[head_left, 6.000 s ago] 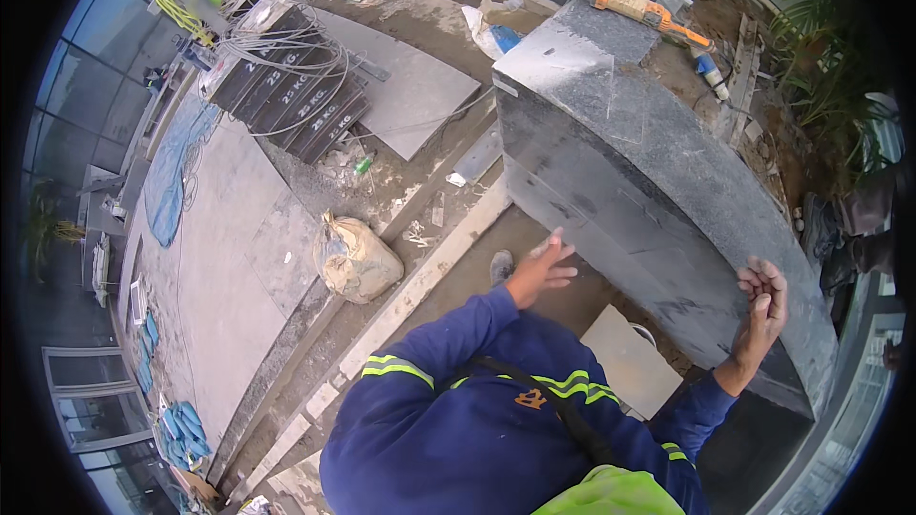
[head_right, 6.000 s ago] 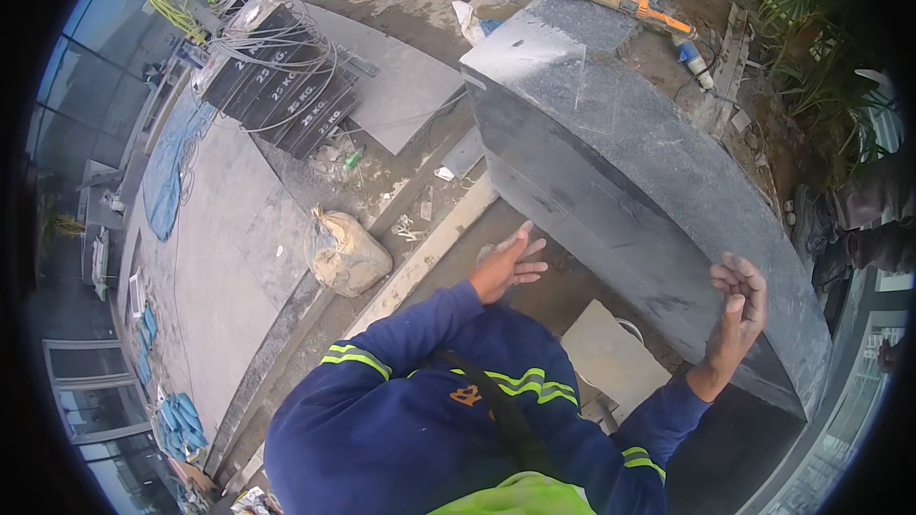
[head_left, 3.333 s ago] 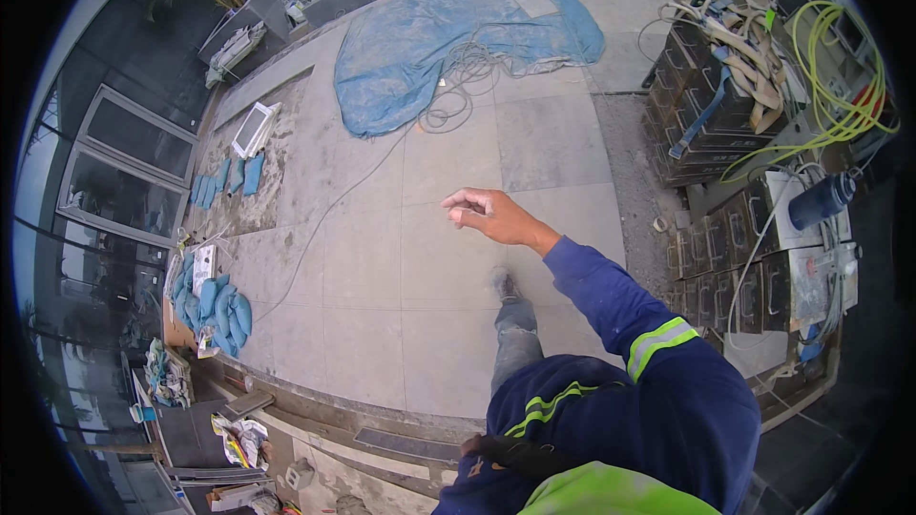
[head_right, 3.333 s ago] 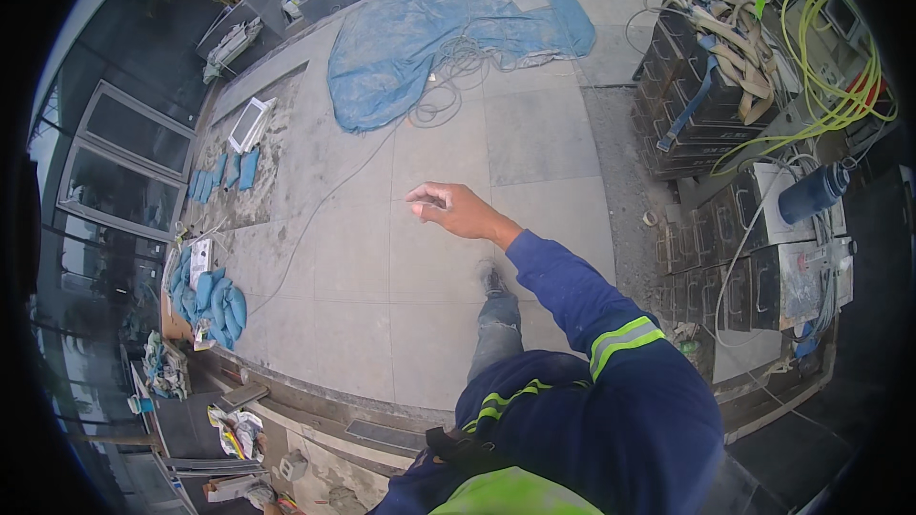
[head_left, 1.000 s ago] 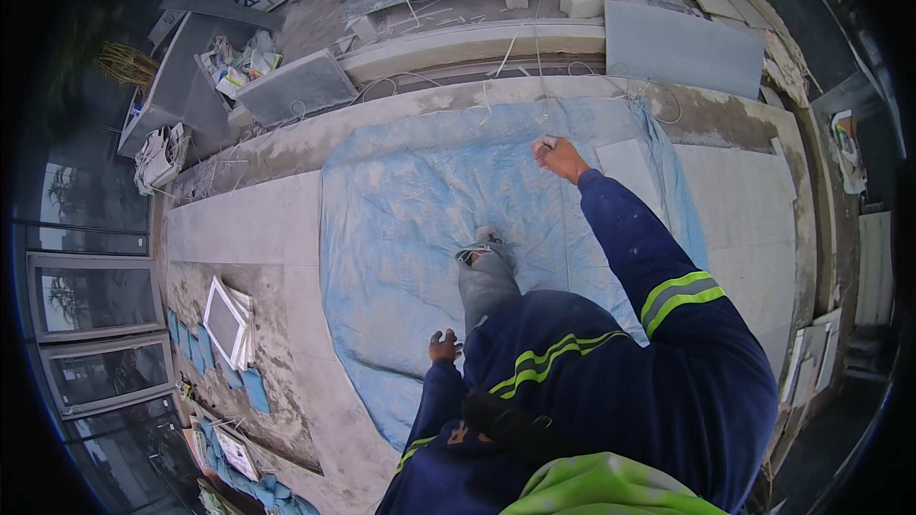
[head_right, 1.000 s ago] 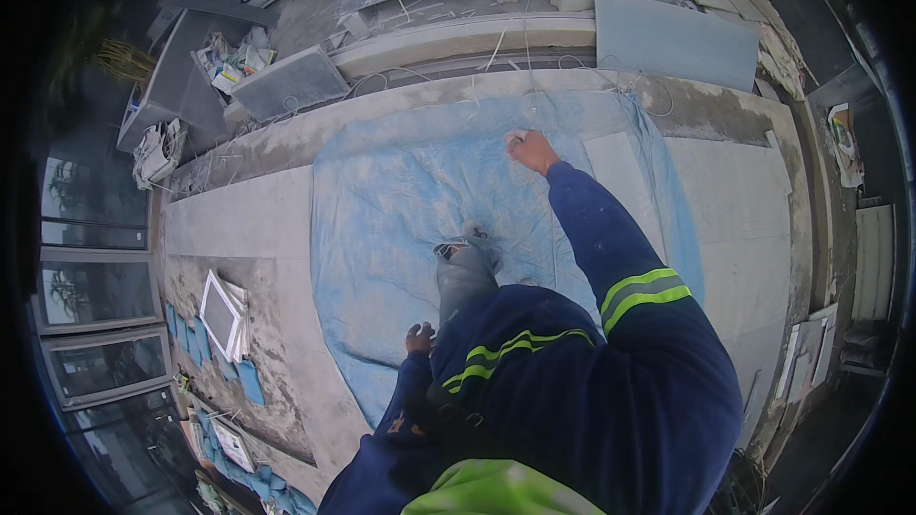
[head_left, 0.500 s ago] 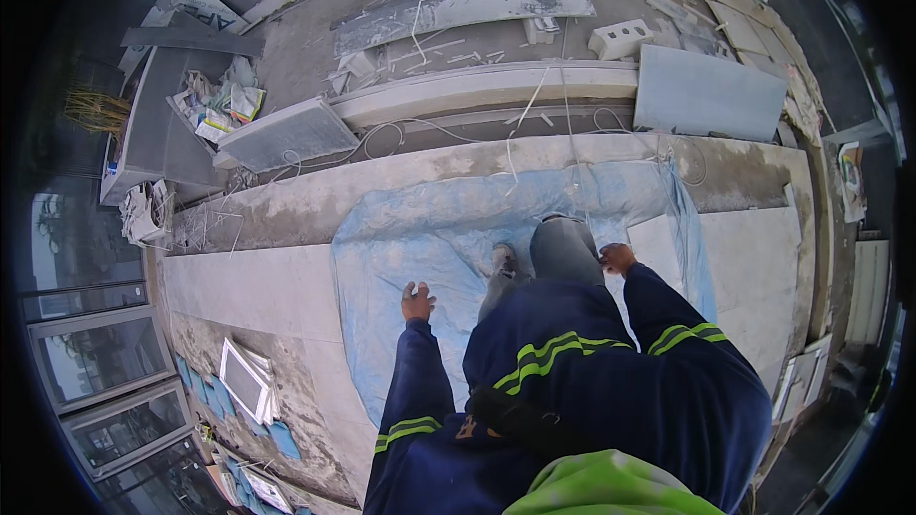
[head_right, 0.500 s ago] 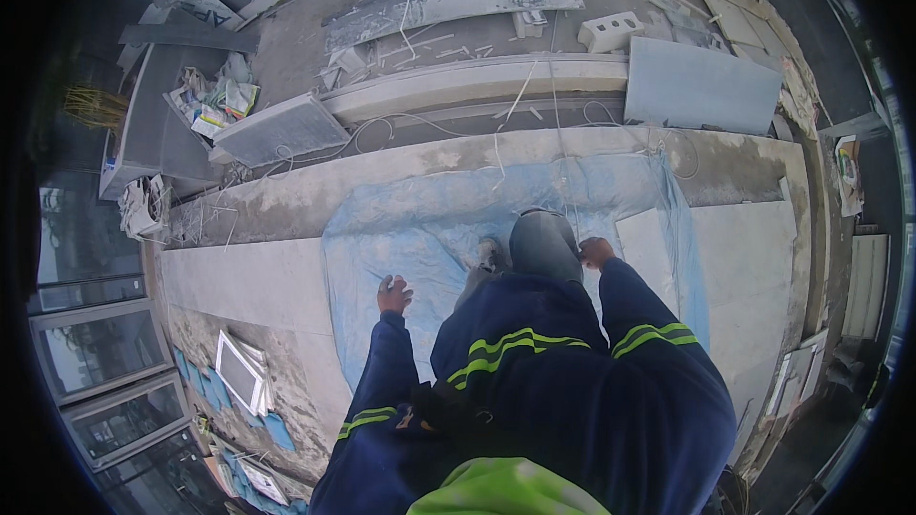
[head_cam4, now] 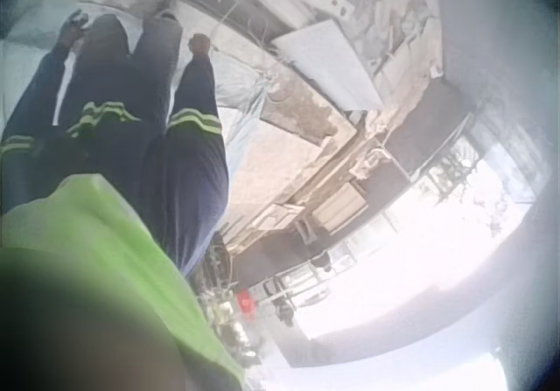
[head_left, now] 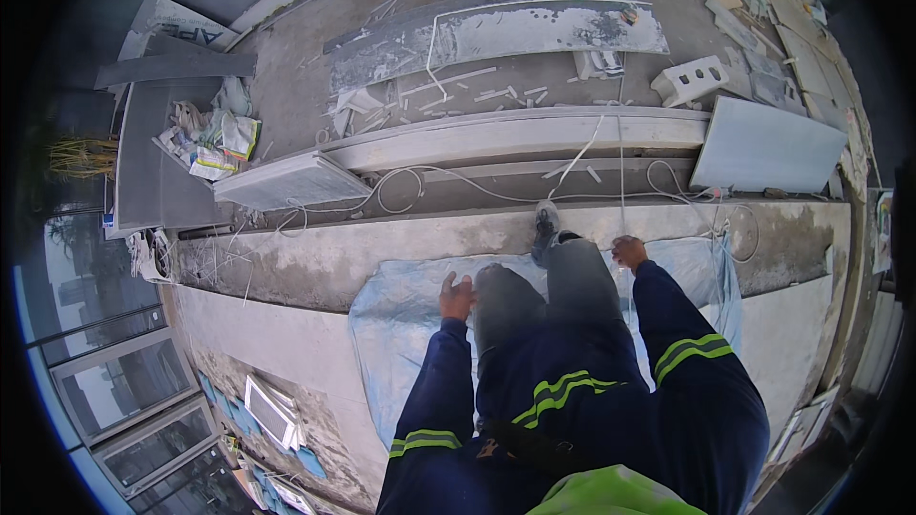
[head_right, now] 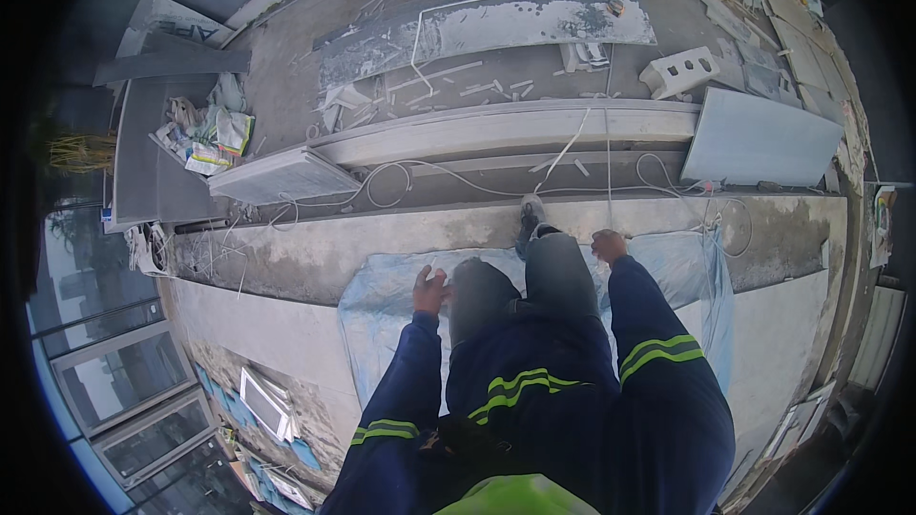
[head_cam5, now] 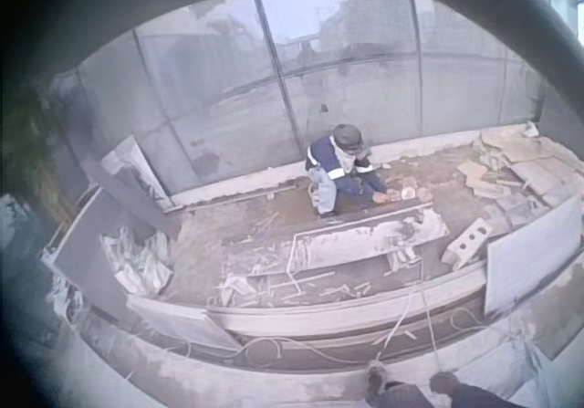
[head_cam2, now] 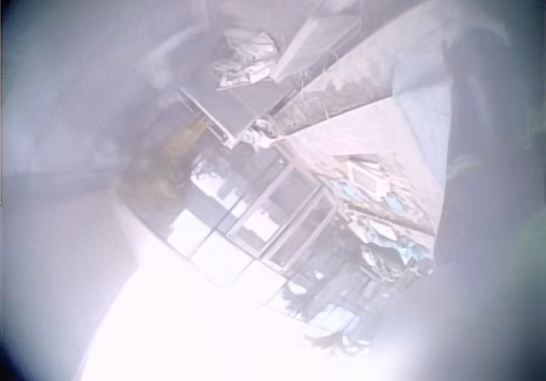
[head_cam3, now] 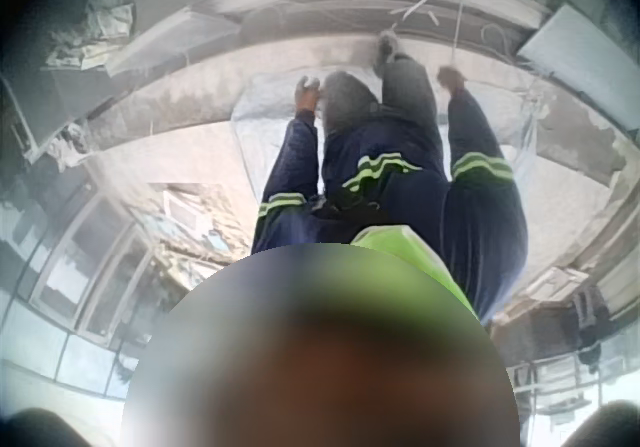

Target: The person positions a large stone slab along a curved planter edge, then retrieves a long metal trim piece and fits it along the slab's edge. They adjust the slab and trim repeatedly to align them with the planter curve.

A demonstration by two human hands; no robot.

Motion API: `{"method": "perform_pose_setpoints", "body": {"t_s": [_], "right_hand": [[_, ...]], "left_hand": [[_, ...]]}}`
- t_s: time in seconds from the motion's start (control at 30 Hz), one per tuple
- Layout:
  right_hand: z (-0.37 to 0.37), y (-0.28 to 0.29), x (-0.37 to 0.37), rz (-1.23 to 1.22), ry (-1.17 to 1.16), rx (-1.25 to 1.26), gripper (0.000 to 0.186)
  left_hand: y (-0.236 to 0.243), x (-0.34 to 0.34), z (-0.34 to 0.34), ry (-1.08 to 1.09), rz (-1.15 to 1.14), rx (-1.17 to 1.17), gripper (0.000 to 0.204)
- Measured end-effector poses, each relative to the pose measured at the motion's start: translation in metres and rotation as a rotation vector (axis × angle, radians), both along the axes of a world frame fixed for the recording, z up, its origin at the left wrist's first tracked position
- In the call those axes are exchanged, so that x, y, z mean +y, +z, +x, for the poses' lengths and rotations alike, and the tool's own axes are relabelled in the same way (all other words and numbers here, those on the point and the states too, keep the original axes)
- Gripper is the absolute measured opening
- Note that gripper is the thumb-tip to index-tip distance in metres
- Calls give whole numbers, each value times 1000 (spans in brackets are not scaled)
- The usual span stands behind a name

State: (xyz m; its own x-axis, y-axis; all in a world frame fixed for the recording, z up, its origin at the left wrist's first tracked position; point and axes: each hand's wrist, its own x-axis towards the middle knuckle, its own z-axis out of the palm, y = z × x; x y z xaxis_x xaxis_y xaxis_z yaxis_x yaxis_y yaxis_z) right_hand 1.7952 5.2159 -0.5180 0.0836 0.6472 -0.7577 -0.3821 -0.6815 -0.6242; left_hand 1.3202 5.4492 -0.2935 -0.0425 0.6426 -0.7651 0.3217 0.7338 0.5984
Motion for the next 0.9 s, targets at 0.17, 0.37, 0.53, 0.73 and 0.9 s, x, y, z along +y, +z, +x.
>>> {"method": "perform_pose_setpoints", "body": {"t_s": [0.17,0.37,0.53,0.73,0.9], "right_hand": [[11,43,253,-3,32,-338,29],[43,-3,463,160,317,-690,32],[61,-117,562,36,505,-849,32],[54,-220,632,-66,809,-1088,81],[41,-278,661,-148,1081,-1029,86]], "left_hand": [[28,93,80,-88,159,-107,84],[-32,198,176,-135,61,-322,85],[-89,270,212,-482,426,-44,70],[-75,325,176,-370,359,34,60],[-68,365,166,-425,315,100,58]]}}
